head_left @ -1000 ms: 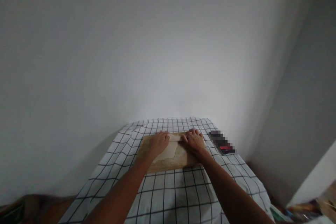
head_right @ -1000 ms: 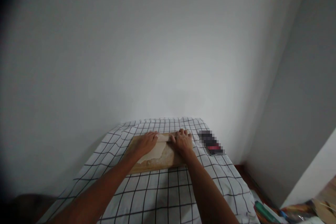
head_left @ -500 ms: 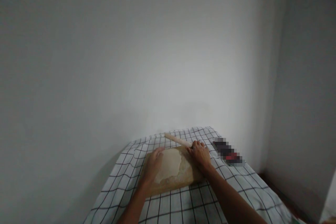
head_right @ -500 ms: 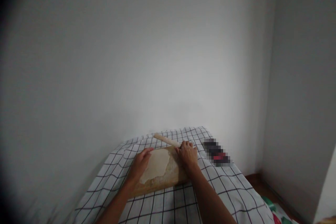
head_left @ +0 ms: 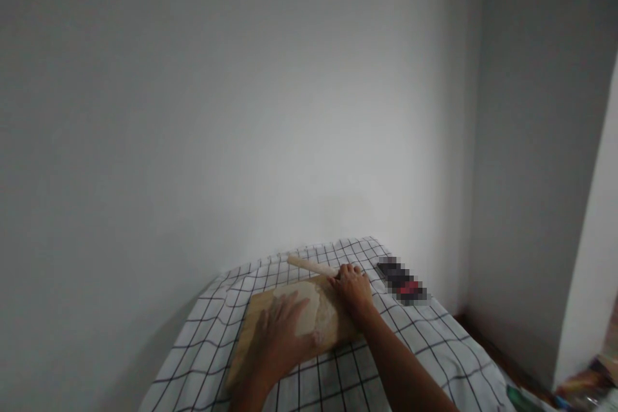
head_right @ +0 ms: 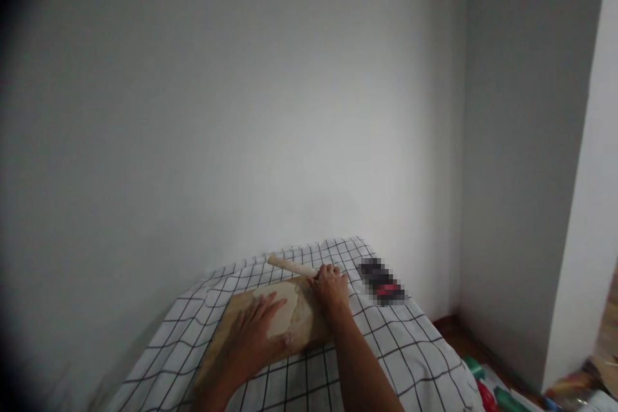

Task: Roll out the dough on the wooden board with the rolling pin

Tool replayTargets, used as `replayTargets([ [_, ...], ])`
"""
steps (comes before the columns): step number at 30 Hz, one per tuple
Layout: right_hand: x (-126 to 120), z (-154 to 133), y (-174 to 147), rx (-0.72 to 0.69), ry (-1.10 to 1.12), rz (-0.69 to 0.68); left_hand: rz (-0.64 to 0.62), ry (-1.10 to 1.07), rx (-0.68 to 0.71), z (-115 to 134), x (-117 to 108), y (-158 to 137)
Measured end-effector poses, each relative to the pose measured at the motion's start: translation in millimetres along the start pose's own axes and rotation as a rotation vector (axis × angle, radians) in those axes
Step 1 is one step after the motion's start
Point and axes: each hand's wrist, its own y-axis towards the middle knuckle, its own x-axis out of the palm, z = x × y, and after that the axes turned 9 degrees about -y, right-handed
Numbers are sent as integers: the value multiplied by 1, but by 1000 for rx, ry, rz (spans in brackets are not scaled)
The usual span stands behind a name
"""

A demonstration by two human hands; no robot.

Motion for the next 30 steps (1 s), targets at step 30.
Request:
replayTargets([
  [30,8,0,1,15,23,19,94,-129,364,10,5,-23],
])
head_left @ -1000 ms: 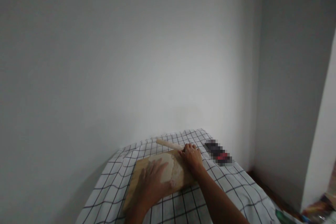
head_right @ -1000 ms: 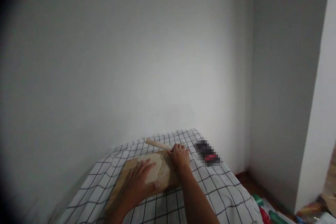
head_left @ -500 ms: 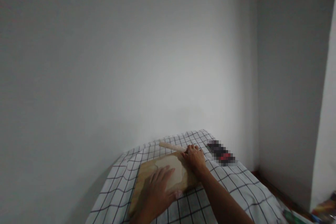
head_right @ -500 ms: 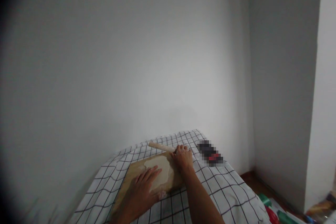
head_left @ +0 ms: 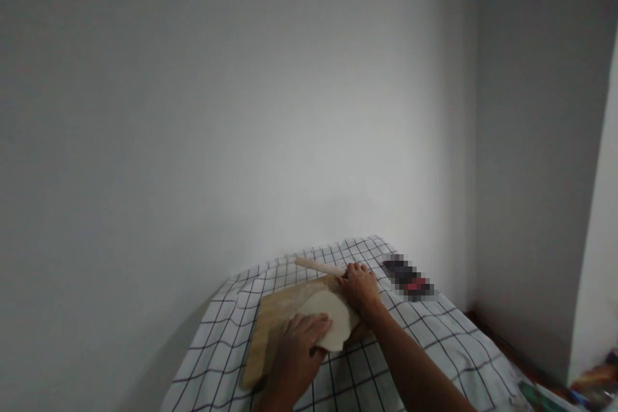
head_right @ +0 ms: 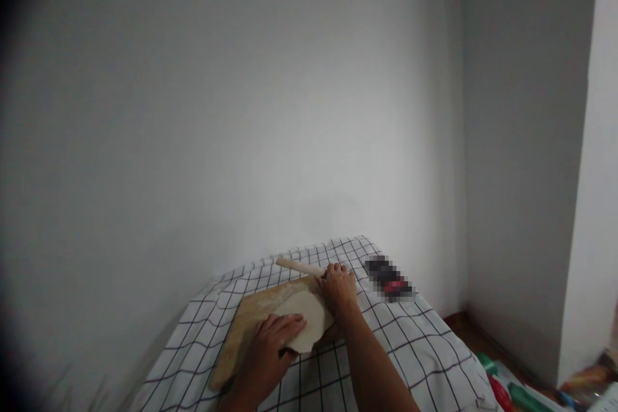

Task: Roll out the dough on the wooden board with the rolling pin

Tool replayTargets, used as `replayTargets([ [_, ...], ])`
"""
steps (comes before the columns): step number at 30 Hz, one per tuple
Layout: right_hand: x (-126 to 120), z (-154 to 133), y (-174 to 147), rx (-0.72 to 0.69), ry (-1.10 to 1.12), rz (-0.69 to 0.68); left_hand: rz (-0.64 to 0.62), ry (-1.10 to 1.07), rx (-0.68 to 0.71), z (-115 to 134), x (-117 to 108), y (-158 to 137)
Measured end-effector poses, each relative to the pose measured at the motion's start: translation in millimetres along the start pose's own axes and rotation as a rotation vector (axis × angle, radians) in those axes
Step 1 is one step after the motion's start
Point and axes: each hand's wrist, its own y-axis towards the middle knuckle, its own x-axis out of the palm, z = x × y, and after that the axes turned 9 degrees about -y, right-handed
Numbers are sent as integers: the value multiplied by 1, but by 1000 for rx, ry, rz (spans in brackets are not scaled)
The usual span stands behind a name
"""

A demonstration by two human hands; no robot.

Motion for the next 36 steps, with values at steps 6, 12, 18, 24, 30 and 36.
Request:
replayTargets([
  [6,-1,-1,-1,-7,-7,20,82,-310,-33,-5,-13,20],
  [12,0,0,2,7,-20,-11,462,-583,-386,-23,-40,53],
  [18,-2,1,2,40,-36,-5,485,-322,-341,-59,-28,68],
  [24,-1,3,2,61,-60,6,38,187,-115,-48,16,48],
  [30,3,4,3,57,-60,-11,20,337,7,-30,22,34],
  [36,-3,2,0,60,-55,-17,10,337,46,-10,19,21],
])
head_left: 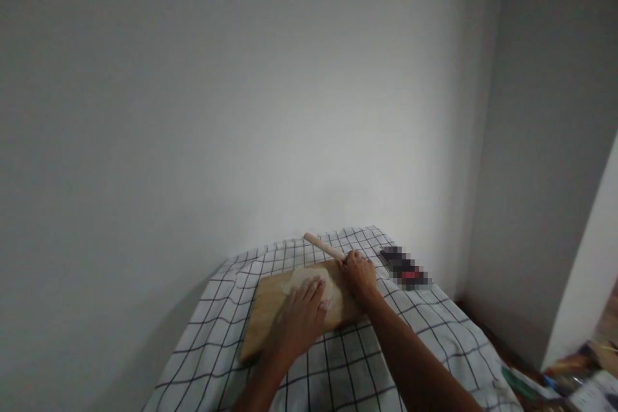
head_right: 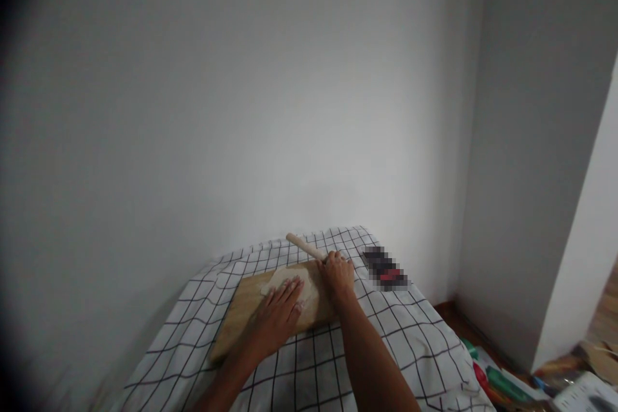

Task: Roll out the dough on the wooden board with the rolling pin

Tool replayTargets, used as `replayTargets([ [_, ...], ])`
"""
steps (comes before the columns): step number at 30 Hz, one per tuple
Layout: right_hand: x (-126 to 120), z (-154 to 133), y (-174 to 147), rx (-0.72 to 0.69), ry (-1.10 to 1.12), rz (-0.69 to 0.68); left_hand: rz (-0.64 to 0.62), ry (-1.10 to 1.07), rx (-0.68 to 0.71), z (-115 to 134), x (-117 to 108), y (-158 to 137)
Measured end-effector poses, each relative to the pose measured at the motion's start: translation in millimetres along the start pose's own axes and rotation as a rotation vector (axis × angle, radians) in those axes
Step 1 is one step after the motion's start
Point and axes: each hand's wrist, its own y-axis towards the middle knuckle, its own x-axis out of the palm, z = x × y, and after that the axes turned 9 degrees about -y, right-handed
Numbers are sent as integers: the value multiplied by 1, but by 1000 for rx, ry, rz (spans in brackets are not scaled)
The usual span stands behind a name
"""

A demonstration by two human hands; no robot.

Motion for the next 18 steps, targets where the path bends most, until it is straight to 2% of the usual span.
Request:
replayTargets([
  [3,-11,-1,-4,-51,-6,-1,-3,-85,-31,11,-4,-5],
  [8,-33,-5,-16,-195,-39,-80,-63,-321,16,23,-13,-17],
  [10,-40,-7,-24,-244,-47,-111,-1,-366,1,23,-21,-22],
  [14,-48,-6,-40,-320,-36,-124,298,-230,-44,7,-42,-19],
  [15,-49,-4,-43,-342,-35,-123,321,-190,-80,0,-46,-17],
  [18,-49,0,-50,-436,-45,-127,261,-107,-251,-26,-46,-8],
])
